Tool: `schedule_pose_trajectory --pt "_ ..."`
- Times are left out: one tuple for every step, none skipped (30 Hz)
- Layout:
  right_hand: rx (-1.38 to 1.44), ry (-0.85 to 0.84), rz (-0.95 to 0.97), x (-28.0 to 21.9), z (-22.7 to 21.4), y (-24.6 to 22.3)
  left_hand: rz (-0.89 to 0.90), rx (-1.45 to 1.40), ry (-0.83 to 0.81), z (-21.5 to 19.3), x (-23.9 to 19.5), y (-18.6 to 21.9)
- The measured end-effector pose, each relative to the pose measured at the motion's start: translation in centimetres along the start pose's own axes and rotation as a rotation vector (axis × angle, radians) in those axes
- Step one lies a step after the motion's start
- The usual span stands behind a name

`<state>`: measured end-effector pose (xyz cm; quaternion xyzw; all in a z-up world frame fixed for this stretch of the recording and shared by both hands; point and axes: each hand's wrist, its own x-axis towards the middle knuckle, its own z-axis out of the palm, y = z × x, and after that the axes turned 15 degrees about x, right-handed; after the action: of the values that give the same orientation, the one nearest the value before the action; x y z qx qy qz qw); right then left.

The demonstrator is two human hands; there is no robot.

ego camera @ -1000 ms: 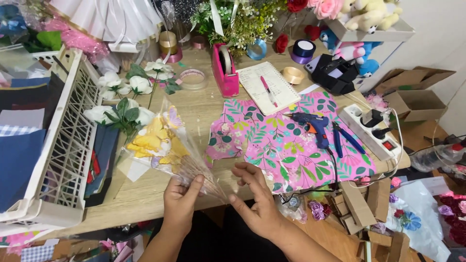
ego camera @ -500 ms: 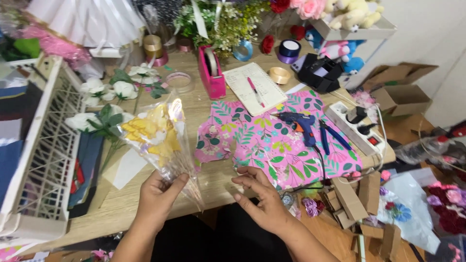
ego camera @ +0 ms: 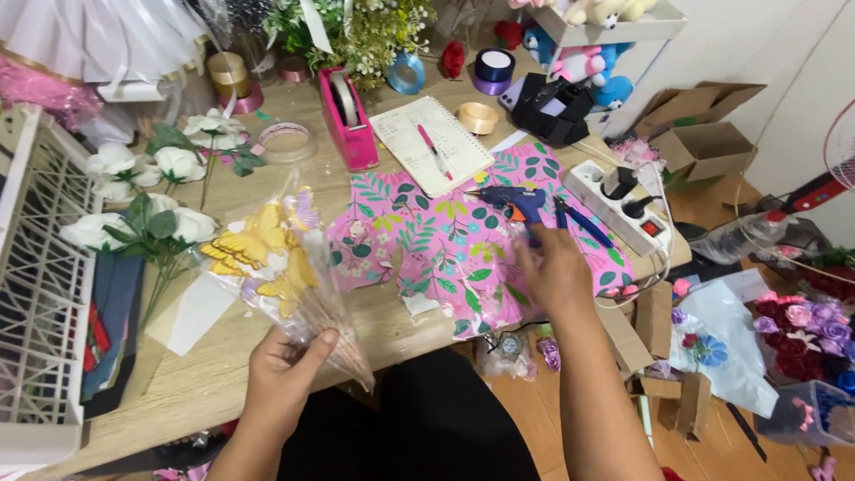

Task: Packing various decorative items and craft supplies into a cardboard box for shipping.

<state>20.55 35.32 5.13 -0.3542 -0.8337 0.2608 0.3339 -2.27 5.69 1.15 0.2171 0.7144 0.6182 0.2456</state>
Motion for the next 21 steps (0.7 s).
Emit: schedule_pose_trajectory --pt "-0.22 0.026 0.194 1.1 -0.3 1.8 -0.025 0.003 0.013 0.1 -0.1 0.0" --pt "-0.223 0.032 0.197 1.7 -0.1 1.7 -0.022 0.002 0.007 0.2 -0.4 0.3" --pt "-0.312 -0.028 0.273 2.3 0.1 1.6 -0.053 0.0 0.004 0.4 -0.7 0.6" --pt "-0.398 -0.089 0.349 3.0 0.3 1.5 -0.083 -0.002 0.002 0.5 -1.0 0.9" --pt "-0.399 -0.083 0.352 3.2 1.5 4.5 -0.079 -0.002 -0.003 0.7 -1.1 0.6" --pt "-0.538 -0.017 0.217 3.5 2.8 7.4 -0.07 -0.03 -0.01 0.8 -1.2 0.3" --pt "-0.676 0.05 0.081 3.7 4.1 10.4 -0.06 -0.058 -0.017 0.8 -1.3 -0.1" --pt "-0.676 0.053 0.085 4.0 4.3 10.7 -0.059 -0.056 -0.022 0.8 -1.5 0.0" --pt "-0.659 0.057 0.118 4.3 4.4 11.0 -0.065 -0.04 -0.014 0.8 -1.5 0.1" --pt "-0.642 0.059 0.153 4.5 4.6 11.4 -0.073 -0.023 -0.008 0.7 -1.7 0.1" --pt "-0.644 0.061 0.157 3.9 3.8 10.7 -0.074 -0.022 -0.013 0.5 -1.8 0.0" --pt "-0.562 0.091 0.123 3.7 3.0 9.9 -0.065 -0.045 -0.018 0.4 -1.7 0.0" --pt "-0.479 0.121 0.088 3.4 2.3 9.1 -0.057 -0.068 -0.023 0.2 -1.6 -0.1" --pt "-0.48 0.122 0.09 3.3 0.8 7.1 -0.057 -0.068 -0.025 0.3 -1.4 -0.1" --pt "-0.4 0.122 0.269 3.1 -0.6 5.1 -0.057 -0.065 -0.019 0.3 -1.3 -0.1" --pt "-0.315 0.118 0.449 2.8 -1.8 3.0 -0.061 -0.059 -0.011 0.2 -1.3 -0.2" --pt "-0.315 0.115 0.452 2.3 -2.2 4.2 -0.064 -0.056 -0.011 0.3 -1.4 0.1" --pt "-0.322 0.204 0.397 1.8 -2.7 5.5 -0.074 -0.061 -0.022 0.5 -1.4 0.4" --pt "-0.329 0.292 0.341 1.3 -3.2 6.6 -0.083 -0.066 -0.033 0.7 -1.4 0.7" --pt "-0.331 0.294 0.342 0.9 -3.2 8.3 -0.083 -0.067 -0.036 0.9 -1.4 0.4" --pt "-0.356 0.358 0.289 0.5 -3.1 10.0 -0.093 -0.059 -0.036 1.1 -1.4 0.2"
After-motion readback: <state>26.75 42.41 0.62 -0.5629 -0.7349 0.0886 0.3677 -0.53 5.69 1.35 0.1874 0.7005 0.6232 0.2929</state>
